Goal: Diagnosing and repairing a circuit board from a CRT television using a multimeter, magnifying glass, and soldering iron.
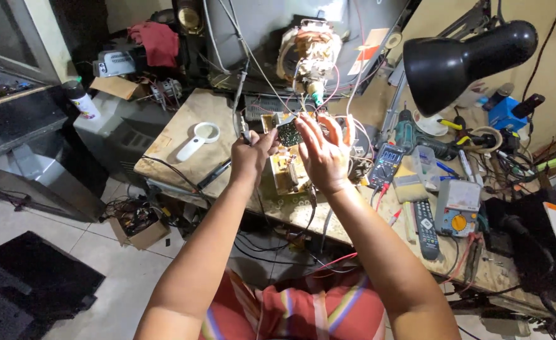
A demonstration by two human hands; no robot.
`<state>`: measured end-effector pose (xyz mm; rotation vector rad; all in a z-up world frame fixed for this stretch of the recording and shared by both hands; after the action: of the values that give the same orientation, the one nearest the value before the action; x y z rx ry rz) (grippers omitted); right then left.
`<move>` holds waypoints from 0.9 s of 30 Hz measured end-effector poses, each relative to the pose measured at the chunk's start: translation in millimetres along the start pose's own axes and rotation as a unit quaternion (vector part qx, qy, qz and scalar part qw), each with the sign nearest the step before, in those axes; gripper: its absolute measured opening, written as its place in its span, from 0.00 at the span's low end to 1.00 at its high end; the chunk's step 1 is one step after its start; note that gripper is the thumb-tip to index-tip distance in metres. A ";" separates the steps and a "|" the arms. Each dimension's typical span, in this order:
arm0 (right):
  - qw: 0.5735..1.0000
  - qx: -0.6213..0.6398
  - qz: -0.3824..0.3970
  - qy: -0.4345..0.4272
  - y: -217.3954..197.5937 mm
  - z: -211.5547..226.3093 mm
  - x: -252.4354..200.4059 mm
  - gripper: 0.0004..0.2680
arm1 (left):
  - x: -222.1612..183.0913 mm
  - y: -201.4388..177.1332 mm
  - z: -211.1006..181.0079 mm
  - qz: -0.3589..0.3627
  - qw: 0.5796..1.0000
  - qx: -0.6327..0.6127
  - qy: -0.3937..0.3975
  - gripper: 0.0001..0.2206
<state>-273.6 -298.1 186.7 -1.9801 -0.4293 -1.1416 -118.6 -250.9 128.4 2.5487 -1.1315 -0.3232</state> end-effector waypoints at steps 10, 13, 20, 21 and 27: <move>0.998 0.036 -0.005 0.050 -27.0 1.1 -10.4 0.20 | -22.2 7.3 -31.1 0.027 0.998 -0.049 -0.028 0.22; 0.992 0.065 -0.041 0.096 -40.4 -2.7 -22.3 0.17 | -15.7 6.4 -19.3 0.023 0.998 -0.049 -0.028 0.21; 0.974 0.129 -0.061 0.177 -107.9 -8.7 -65.5 0.13 | -28.3 -24.1 -23.9 -0.004 1.000 0.014 -0.025 0.18; 0.974 0.119 -0.063 0.182 -117.1 -6.0 -79.2 0.13 | -31.9 -34.4 -26.0 0.007 0.999 0.016 -0.027 0.18; 0.927 0.176 0.030 0.331 -164.6 32.7 -149.7 0.13 | -70.0 -99.7 -1.4 0.137 0.967 -0.147 -0.155 0.11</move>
<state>-437.7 -155.7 129.0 -1.1964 -0.1904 -1.4858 -97.0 -135.4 95.9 2.0993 -1.4077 -0.7752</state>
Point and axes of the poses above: each hand's wrist, its own x-axis towards the middle knuckle, its own y-axis out of the palm, z = x × y, the point moved 1 cm from there along x, towards the middle knuckle, and after that the axes turned 3 degrees about x, right-handed, at the moved point
